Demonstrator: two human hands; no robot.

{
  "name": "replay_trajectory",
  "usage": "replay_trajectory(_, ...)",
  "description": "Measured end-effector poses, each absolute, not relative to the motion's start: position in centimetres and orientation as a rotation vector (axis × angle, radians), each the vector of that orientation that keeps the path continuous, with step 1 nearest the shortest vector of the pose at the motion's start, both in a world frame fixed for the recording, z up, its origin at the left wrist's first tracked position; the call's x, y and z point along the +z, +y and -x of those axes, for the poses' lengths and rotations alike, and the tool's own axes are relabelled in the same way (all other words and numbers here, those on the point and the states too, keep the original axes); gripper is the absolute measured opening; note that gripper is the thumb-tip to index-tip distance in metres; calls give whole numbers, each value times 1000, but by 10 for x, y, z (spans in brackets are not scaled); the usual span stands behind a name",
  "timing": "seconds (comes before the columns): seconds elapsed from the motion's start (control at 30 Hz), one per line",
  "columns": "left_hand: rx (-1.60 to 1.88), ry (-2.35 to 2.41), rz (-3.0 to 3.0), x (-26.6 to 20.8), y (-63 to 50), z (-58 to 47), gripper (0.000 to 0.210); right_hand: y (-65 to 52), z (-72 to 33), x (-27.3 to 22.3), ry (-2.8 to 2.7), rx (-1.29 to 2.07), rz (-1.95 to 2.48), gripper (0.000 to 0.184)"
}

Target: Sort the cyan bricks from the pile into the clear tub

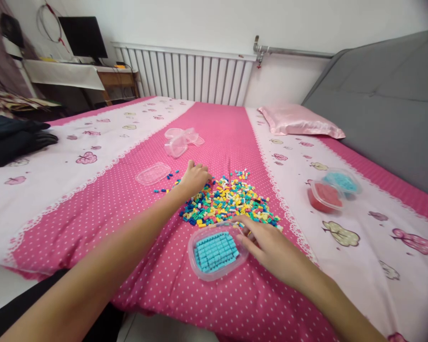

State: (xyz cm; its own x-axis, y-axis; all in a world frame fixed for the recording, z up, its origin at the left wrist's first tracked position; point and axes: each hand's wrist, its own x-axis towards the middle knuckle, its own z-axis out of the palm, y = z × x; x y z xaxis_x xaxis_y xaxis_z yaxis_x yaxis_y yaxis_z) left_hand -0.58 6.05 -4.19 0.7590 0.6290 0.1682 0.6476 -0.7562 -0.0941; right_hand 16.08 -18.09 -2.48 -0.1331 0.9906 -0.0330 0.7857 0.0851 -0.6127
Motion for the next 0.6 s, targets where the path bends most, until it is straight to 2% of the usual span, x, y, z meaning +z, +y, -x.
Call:
replay_trajectory(0.2, -35, -1032, 2764, -43, 62, -2, 19, -181, -160, -23, -1975, 743, 1742, 38)
replay_trajectory(0.33, 72, -1161, 2712, -41, 67, -2, 35, -181, -162, -26, -1963, 751, 1744, 39)
replay_trajectory(0.6, 22, -1271, 2730, -45, 72, 2, 37, -181, -162, -25, -1960, 764, 1750, 42)
